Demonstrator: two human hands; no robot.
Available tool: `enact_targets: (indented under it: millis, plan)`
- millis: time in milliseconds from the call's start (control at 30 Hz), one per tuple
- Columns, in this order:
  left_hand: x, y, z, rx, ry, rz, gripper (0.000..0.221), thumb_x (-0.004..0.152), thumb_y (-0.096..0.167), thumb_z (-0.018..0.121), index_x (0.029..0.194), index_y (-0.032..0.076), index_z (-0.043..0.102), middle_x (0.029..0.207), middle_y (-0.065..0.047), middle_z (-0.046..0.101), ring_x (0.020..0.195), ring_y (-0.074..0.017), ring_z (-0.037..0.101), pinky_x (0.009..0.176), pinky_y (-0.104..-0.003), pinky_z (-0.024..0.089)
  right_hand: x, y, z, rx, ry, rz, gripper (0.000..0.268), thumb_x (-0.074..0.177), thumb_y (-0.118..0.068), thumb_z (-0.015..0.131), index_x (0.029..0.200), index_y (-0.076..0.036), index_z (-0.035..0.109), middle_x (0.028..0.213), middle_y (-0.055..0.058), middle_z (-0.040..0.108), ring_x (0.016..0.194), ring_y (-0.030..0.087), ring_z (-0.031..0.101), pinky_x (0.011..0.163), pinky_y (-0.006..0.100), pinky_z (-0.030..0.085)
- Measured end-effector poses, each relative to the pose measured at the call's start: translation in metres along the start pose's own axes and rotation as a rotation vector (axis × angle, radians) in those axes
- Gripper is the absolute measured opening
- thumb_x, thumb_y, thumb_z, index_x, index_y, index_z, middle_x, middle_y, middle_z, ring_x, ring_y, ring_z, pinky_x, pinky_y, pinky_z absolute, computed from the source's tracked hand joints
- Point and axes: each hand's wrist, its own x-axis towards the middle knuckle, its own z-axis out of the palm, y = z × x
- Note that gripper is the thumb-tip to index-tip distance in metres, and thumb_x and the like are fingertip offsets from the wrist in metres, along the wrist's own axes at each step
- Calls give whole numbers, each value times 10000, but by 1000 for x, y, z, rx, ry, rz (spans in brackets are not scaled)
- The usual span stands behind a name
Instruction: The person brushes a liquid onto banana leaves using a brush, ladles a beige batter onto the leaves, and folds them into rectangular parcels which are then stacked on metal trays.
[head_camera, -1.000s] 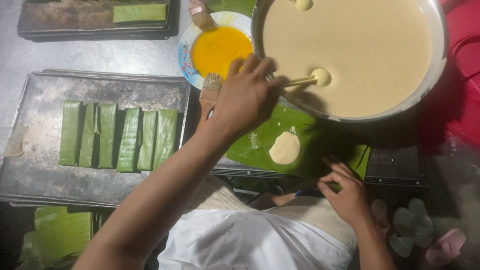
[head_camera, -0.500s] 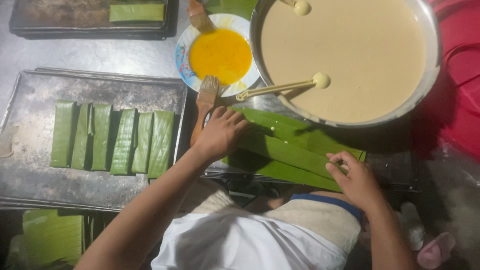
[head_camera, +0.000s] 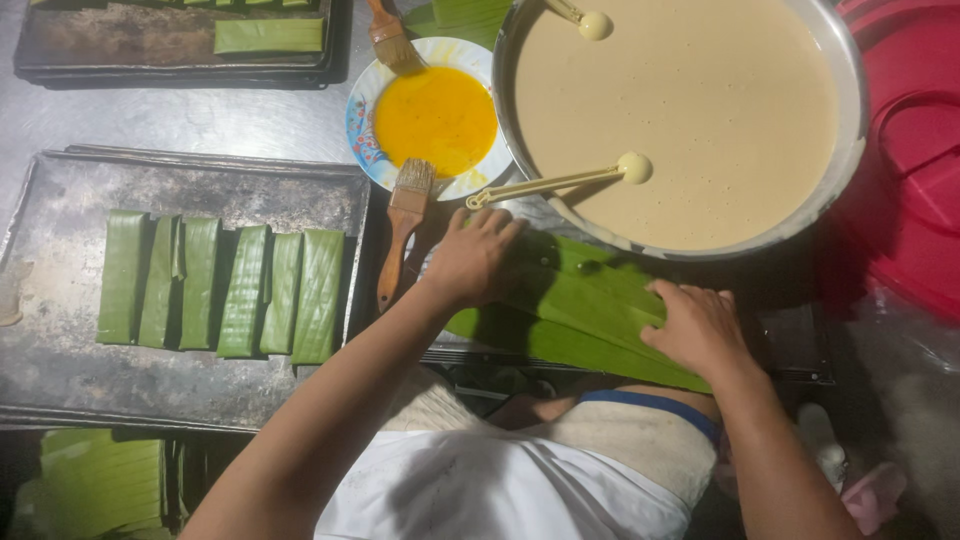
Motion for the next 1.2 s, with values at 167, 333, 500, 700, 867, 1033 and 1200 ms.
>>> enact_targets:
  millis: [167,333,500,700,867,1033,1200]
  plan:
    - [6,4,-12,86,-159,154,375,829,240,656,1188,133,692,1213,-91,632,1220,-258,550,1036,-442,415,-7,4,4,66,109,-77,235,772,-235,818,989,-159,771,939,9,723,1003,215,686,984,418,452]
    - [-30,0,-13,136,-235,222,210,925,238,589,1027,163,756,1326,-104,622,1257,-247,544,1010,-433,428,-35,5,19,24,344,-209,298,708,-163,822,997,-236,804,1028,-25,672,1131,201,604,1020,410,414]
    - [-40,43,-20,211,-456,-2,312,875,332,641,1114,159,744,1462,-169,494,1381,-330,430,1083,-536,342,-54,9,24,78,302,-177,525,610,-215,859,1132,-258,816,1239,87,613,1209,274,518,1002,471,357]
    - [-11,159,-23,-81,-368,51,1124,790,789,587,1603,118,197,1630,-267,188,1495,-490,125,1118,-714,175,-46,17,35,191,396,-197,550,702,-326,821,1204,-111,759,1292,127,627,1226,336,565,1046,471,436]
    - [-16,196,0,60,-400,9,1170,772,889,434,1626,149,130,1659,-240,100,1526,-509,37,1109,-763,154,-46,27,33,360,228,75,664,710,-406,922,1181,8,706,1255,195,678,1162,332,675,1013,414,530]
    - [-14,184,-8,84,-449,36,1194,808,907,395,1588,28,182,1650,-293,126,1531,-501,15,1135,-706,149,-60,1,34,434,411,-292,453,766,-223,802,1174,-35,739,1252,149,679,1188,310,651,1009,407,523]
    - [-49,123,-19,20,-320,-107,1161,820,848,408,1568,-29,267,1637,-263,217,1505,-419,120,1128,-641,183,-61,-20,46,239,506,-433,295,887,-144,697,1158,-43,757,1370,107,657,1253,306,620,1009,431,511]
